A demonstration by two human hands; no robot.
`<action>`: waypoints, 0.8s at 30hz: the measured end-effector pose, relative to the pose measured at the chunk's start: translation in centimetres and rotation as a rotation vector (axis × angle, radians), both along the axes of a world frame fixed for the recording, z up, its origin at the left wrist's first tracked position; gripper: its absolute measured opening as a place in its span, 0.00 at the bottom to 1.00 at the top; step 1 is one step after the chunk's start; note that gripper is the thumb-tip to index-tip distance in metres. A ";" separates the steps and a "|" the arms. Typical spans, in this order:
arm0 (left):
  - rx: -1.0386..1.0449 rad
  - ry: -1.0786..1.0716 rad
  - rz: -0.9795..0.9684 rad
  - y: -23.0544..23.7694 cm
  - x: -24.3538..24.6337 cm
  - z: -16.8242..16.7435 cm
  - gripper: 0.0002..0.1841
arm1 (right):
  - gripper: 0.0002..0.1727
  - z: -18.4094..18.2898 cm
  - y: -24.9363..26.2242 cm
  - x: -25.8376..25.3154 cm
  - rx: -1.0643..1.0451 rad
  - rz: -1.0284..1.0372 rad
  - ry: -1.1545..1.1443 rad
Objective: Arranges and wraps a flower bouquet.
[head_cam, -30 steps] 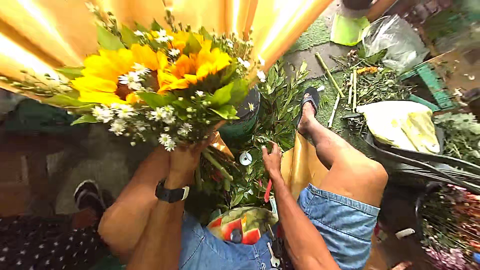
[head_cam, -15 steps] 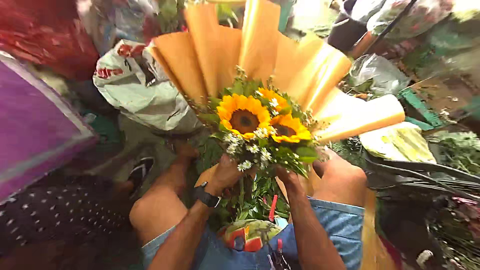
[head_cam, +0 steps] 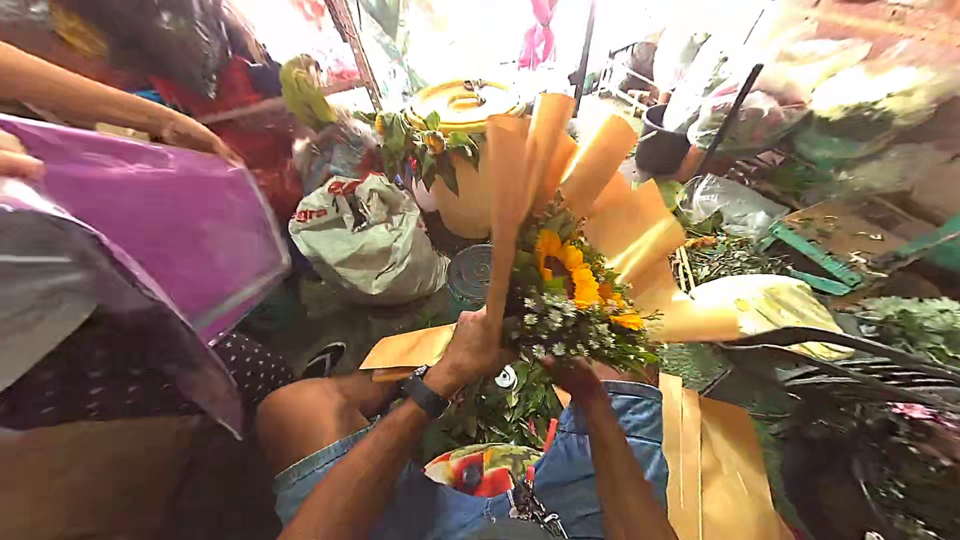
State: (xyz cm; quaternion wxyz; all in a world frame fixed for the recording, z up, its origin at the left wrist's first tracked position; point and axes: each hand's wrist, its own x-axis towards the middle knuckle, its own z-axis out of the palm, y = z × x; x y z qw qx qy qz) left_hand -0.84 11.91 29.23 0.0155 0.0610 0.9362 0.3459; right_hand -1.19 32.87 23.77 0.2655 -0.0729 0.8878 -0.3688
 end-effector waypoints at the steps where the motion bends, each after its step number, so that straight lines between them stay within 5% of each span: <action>1: -0.126 0.033 0.028 0.0 -0.1 0.0 0.36 | 0.27 0.2 0.5 0.6 0.024 0.146 0.026; 5: -0.430 0.145 0.121 1.0 -0.6 0.1 0.35 | 0.15 8.9 1.3 5.8 -0.376 0.445 0.366; 7: -0.502 0.208 0.130 1.5 -0.6 -0.3 0.28 | 0.13 13.8 -0.4 5.9 -0.220 0.298 0.828; 9: -0.552 0.292 0.152 1.9 -1.0 -1.1 0.24 | 0.14 16.6 -2.6 2.6 0.081 0.230 1.058; 15: -0.549 0.337 0.167 2.3 -2.2 -3.1 0.24 | 0.12 15.2 -8.9 -8.5 0.718 0.506 0.635; 24: -0.457 0.183 0.138 1.8 -3.0 -4.8 0.20 | 0.07 13.5 -10.7 -10.3 0.890 0.610 0.628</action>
